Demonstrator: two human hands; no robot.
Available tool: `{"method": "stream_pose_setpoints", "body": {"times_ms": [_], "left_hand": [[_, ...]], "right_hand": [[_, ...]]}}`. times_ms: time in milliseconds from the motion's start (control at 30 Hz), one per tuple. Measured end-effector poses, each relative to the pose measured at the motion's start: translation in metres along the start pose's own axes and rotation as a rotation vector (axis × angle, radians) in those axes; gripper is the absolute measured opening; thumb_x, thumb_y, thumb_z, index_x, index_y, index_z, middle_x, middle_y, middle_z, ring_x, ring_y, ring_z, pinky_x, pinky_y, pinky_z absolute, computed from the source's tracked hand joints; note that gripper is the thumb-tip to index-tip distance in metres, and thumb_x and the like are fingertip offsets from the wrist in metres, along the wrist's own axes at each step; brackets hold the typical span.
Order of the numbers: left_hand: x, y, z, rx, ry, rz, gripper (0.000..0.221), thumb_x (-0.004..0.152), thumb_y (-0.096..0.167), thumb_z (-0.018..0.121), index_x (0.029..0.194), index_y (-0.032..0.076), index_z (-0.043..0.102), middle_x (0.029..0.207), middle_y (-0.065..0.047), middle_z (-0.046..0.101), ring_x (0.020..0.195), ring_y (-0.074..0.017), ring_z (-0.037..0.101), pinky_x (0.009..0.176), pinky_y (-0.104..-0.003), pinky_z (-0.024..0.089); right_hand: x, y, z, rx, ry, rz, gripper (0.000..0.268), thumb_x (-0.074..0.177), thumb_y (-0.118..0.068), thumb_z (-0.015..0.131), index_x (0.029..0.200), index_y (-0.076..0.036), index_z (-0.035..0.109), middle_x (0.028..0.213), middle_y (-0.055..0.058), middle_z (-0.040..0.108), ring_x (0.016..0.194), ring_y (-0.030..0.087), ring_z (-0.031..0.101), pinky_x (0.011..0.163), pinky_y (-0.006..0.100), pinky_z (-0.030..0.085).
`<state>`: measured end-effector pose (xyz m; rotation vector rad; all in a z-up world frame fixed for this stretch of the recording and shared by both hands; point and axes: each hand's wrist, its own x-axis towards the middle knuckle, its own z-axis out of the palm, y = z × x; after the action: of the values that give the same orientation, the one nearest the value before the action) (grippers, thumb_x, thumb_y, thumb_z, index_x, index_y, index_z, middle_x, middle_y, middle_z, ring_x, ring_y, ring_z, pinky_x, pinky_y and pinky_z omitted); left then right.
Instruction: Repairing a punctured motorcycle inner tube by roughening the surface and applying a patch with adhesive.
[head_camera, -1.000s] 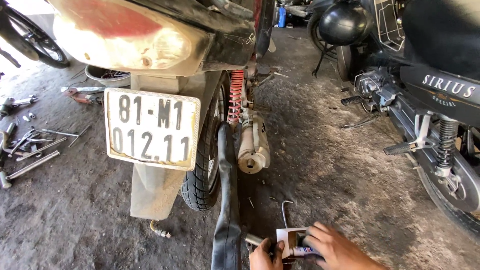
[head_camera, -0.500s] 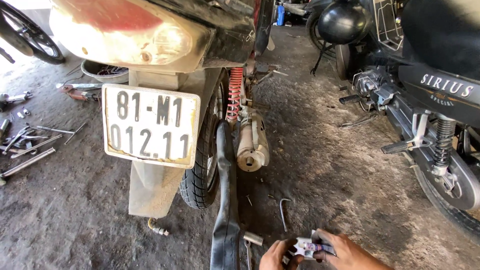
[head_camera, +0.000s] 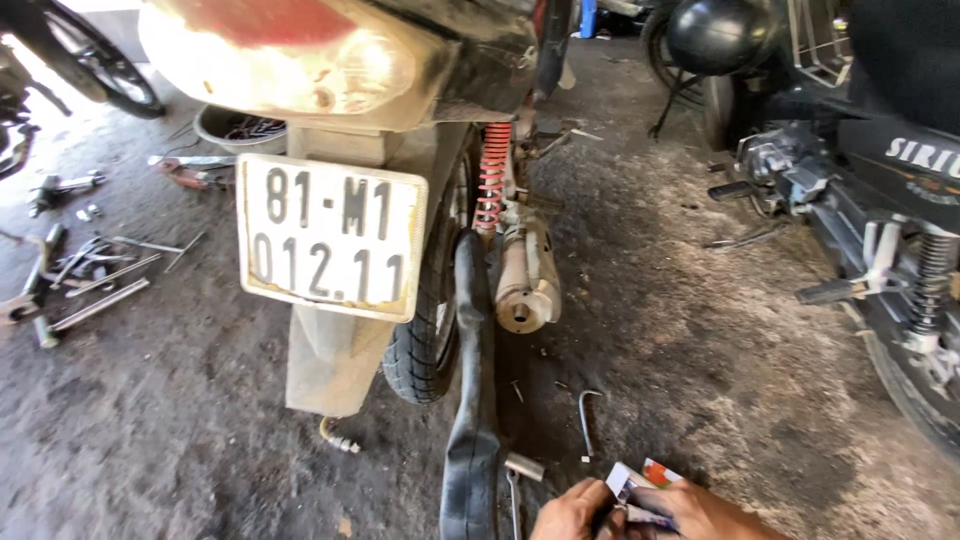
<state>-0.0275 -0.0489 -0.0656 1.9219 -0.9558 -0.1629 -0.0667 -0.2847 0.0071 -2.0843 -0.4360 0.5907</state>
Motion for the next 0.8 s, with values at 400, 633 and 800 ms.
{"method": "stream_pose_setpoints", "body": {"times_ms": [400, 633, 800], "left_hand": [[0.008, 0.059, -0.066, 0.281, -0.141, -0.206, 0.057, 0.107, 0.062, 0.048, 0.134, 0.015, 0.067, 0.075, -0.020, 0.069, 0.060, -0.0385, 0.069, 0.053, -0.050, 0.054], [0.033, 0.094, -0.228, 0.193, 0.191, -0.691, 0.029, 0.099, 0.032, 0.053, 0.113, 0.014, 0.070, 0.078, -0.003, 0.079, 0.051, -0.0092, 0.066, 0.044, -0.022, 0.056], [-0.010, -0.003, -0.232, 0.138, 0.104, -0.907, 0.071, 0.101, 0.057, 0.051, 0.062, -0.001, 0.062, 0.064, -0.016, 0.069, 0.055, -0.0249, 0.063, 0.061, -0.039, 0.056]], "right_hand": [[0.006, 0.071, 0.023, -0.423, 0.269, -0.139, 0.034, 0.083, -0.022, 0.074, 0.115, -0.013, 0.072, 0.097, 0.001, 0.086, 0.080, 0.011, 0.085, 0.069, 0.027, 0.070], [0.018, 0.349, 0.132, -0.272, 0.227, 0.484, 0.050, 0.093, -0.052, 0.058, 0.132, -0.022, 0.049, 0.104, 0.000, 0.068, 0.084, 0.014, 0.066, 0.071, 0.030, 0.058], [0.033, 0.365, 0.206, -0.344, 0.365, 0.612, 0.081, 0.076, -0.061, 0.077, 0.146, -0.033, 0.050, 0.159, 0.007, 0.033, 0.148, 0.030, 0.034, 0.119, 0.044, 0.031]]}}
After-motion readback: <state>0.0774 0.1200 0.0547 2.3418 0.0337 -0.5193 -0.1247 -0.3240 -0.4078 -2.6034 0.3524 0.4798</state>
